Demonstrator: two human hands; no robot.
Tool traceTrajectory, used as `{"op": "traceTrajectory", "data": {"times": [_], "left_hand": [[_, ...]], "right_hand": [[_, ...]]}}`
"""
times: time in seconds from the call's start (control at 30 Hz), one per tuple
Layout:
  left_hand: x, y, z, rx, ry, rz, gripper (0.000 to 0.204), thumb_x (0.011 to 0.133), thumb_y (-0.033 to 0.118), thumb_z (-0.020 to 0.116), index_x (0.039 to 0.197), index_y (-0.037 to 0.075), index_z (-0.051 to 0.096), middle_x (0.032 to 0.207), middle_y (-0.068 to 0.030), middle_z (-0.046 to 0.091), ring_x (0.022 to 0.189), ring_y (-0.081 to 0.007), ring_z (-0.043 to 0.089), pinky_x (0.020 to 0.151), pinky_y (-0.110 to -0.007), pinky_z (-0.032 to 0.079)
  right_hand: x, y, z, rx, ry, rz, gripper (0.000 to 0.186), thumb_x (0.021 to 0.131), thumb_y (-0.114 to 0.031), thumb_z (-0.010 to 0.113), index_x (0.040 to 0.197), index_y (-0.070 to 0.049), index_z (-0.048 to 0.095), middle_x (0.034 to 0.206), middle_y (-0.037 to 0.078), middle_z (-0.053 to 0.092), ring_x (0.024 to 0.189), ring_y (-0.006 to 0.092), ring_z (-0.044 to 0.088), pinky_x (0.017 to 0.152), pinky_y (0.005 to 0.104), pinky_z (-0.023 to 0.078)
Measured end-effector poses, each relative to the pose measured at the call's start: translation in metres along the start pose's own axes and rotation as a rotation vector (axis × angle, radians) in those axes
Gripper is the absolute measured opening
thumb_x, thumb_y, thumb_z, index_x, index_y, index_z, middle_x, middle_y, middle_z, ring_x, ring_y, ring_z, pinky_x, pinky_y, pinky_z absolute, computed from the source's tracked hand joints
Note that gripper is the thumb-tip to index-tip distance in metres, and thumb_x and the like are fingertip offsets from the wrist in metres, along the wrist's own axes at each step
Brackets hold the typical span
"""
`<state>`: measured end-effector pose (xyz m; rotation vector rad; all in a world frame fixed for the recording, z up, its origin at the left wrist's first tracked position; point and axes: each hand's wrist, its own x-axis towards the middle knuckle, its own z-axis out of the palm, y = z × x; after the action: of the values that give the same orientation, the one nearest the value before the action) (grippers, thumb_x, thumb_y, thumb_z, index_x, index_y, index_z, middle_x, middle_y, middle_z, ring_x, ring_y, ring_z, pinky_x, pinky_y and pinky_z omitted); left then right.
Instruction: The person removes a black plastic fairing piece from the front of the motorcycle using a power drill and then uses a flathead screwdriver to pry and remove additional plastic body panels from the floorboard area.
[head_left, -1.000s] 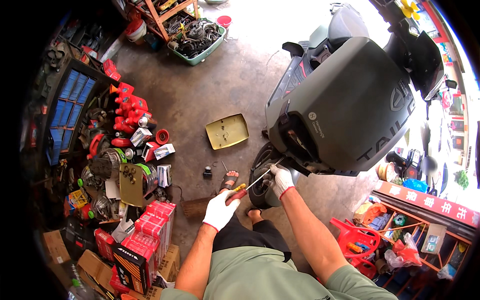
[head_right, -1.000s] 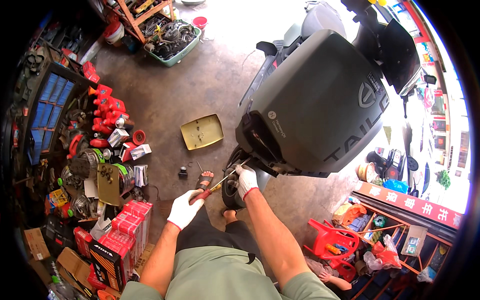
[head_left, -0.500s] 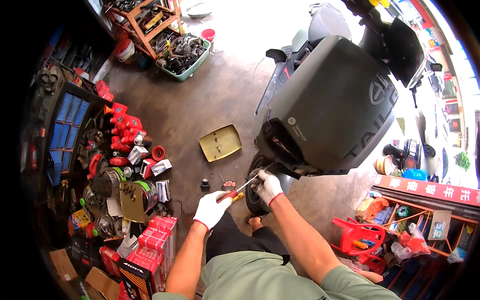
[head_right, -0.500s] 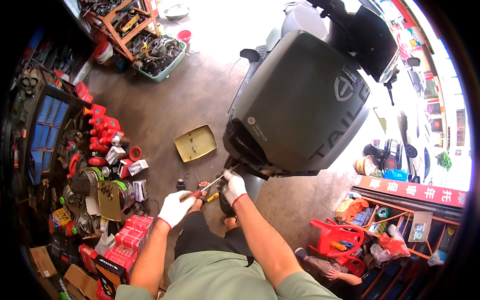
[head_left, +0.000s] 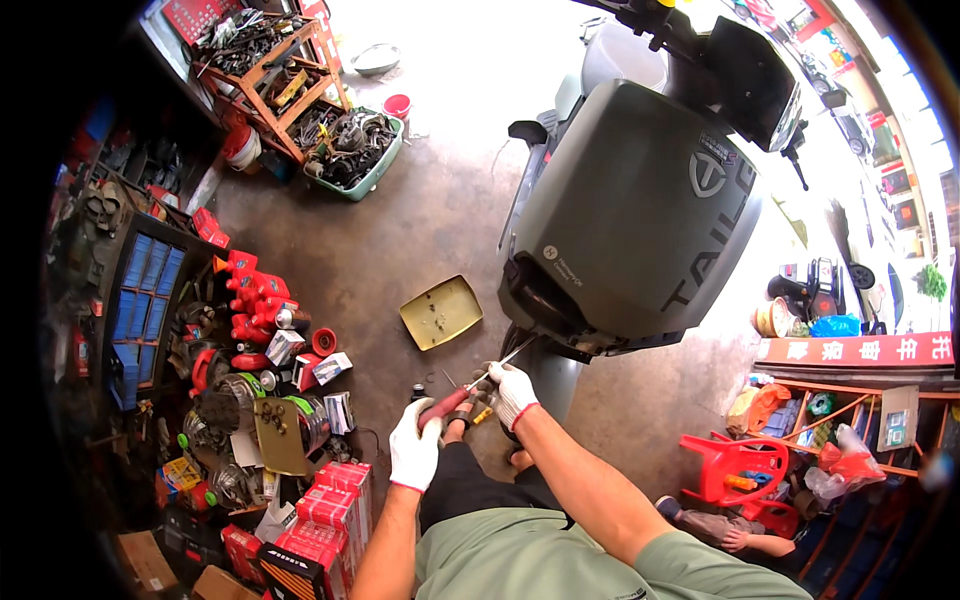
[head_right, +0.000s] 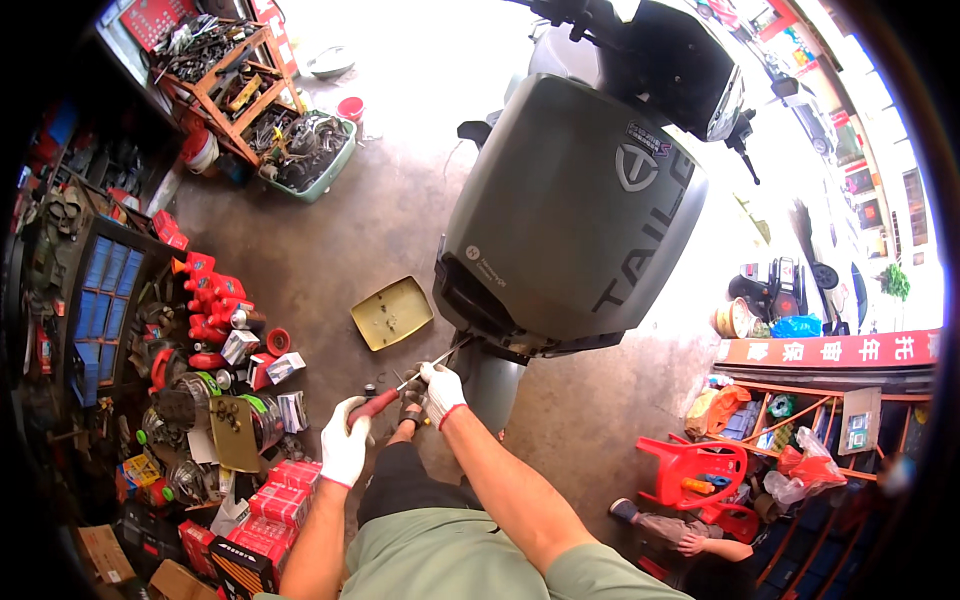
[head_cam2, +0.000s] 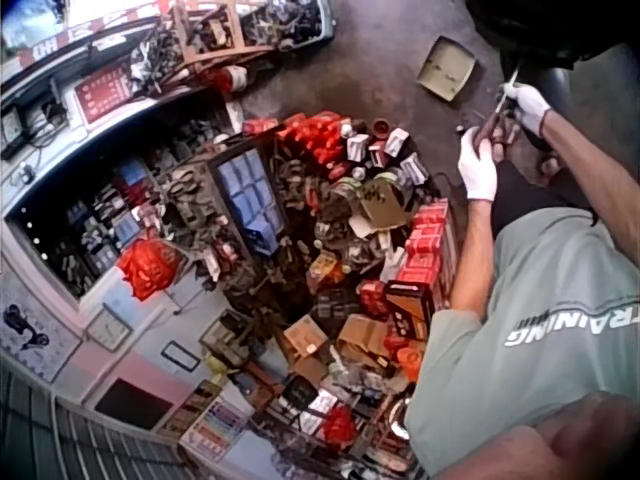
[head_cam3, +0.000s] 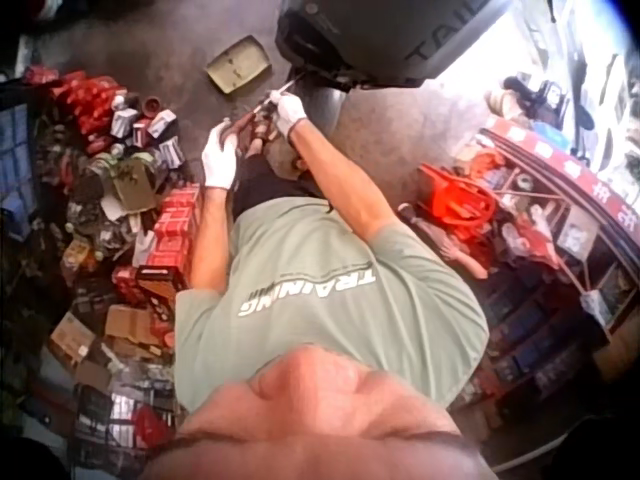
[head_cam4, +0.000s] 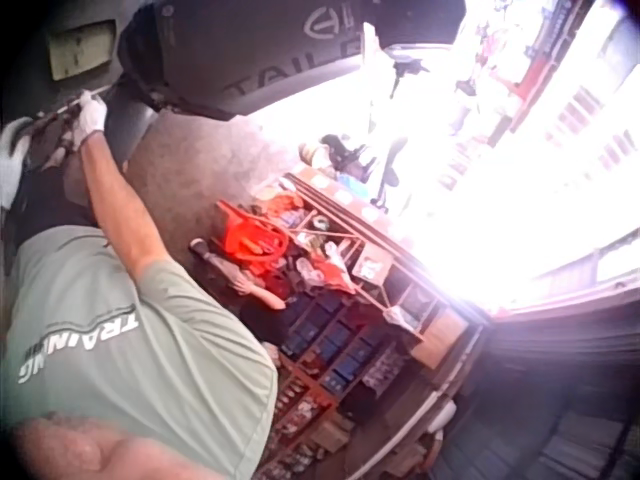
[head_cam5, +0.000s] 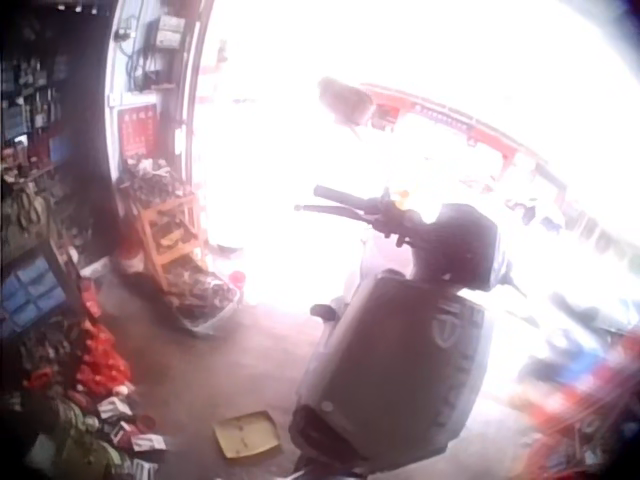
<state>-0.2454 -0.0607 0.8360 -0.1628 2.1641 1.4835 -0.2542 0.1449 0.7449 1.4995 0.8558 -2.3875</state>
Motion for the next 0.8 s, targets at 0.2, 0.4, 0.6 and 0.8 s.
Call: {"op": "traceTrajectory", "data": {"times": [0.2,0.4,0.6,0.8], "left_hand": [[0.014,-0.014,0.001,-0.049,0.041,0.124,0.03,0.1,0.019,0.054,0.123,0.0,0.059,0.082,-0.0094,0.066,0.054,-0.0144,0.06,0.049,-0.028,0.046],[0.014,-0.021,0.003,0.068,0.131,0.023,0.033,0.102,0.026,0.048,0.114,-0.001,0.063,0.073,-0.0086,0.064,0.05,-0.0173,0.059,0.053,-0.033,0.049],[0.013,-0.019,0.004,0.345,0.254,0.447,0.029,0.101,0.02,0.053,0.118,0.0,0.063,0.092,-0.0077,0.067,0.066,-0.0168,0.063,0.062,-0.03,0.051],[0.014,-0.01,-0.002,-0.37,-0.007,-0.404,0.028,0.098,0.018,0.056,0.118,-0.001,0.062,0.076,-0.005,0.064,0.054,-0.0135,0.058,0.052,-0.028,0.047]], "right_hand": [[0.003,0.003,0.0,0.023,-0.01,-0.017,0.013,0.102,-0.014,0.05,0.103,-0.004,0.058,0.087,0.013,0.068,0.062,0.021,0.063,0.054,0.0375,0.055],[0.006,0.004,-0.001,0.031,0.001,-0.029,0.015,0.103,-0.014,0.049,0.101,-0.002,0.058,0.084,0.013,0.065,0.062,0.0219,0.063,0.052,0.0399,0.056],[0.007,0.002,0.0,-0.026,0.016,0.002,0.014,0.103,-0.015,0.049,0.106,-0.004,0.057,0.092,0.013,0.067,0.068,0.0237,0.065,0.059,0.0389,0.055],[0.006,0.0,0.0,-0.016,0.012,-0.002,0.015,0.103,-0.015,0.048,0.106,-0.004,0.058,0.09,0.012,0.068,0.067,0.0224,0.064,0.059,0.0379,0.055]]}}
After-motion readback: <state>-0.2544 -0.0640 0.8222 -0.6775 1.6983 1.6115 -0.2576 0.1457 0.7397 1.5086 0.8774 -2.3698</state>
